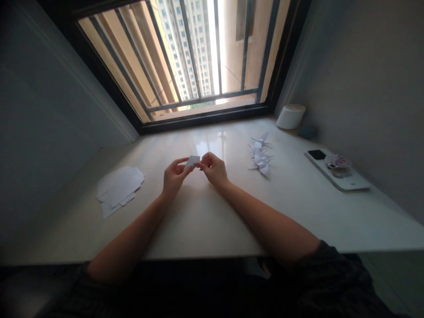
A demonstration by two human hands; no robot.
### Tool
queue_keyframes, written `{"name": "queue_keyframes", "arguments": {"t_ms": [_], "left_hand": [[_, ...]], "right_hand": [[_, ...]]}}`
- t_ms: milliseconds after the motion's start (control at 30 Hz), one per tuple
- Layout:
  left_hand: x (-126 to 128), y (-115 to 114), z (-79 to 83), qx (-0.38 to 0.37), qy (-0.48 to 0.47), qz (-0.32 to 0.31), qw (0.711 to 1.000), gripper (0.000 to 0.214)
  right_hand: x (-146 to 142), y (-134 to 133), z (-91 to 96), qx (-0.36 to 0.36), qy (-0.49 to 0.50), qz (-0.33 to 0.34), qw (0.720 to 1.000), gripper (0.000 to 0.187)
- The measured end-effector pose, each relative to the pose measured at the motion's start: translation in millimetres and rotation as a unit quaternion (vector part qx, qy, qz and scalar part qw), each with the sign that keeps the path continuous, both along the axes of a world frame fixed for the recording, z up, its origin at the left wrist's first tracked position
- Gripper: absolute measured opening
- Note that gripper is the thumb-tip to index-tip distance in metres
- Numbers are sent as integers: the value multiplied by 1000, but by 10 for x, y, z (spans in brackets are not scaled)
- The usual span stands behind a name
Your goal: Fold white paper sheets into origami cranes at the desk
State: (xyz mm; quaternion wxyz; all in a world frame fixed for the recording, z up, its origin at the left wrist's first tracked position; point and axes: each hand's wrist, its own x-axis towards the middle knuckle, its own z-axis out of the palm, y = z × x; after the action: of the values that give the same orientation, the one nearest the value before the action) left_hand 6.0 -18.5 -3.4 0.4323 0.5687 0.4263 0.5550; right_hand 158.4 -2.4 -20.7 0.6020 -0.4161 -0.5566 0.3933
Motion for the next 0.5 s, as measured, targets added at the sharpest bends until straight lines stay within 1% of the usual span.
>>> {"name": "queue_keyframes", "arguments": {"t_ms": [267,400,500], "left_hand": [[-3,14,-21,-29,-26,0,999,47],[1,30,-46,-48,-29,-6,998,55],[0,38,-60,-44,-27,-20,998,58]], "right_hand": [[-14,10,-12,-13,37,14,999,43],[-6,24,-32,-13,44,9,999,42],[19,40,-35,-5,34,-1,999,40]]}}
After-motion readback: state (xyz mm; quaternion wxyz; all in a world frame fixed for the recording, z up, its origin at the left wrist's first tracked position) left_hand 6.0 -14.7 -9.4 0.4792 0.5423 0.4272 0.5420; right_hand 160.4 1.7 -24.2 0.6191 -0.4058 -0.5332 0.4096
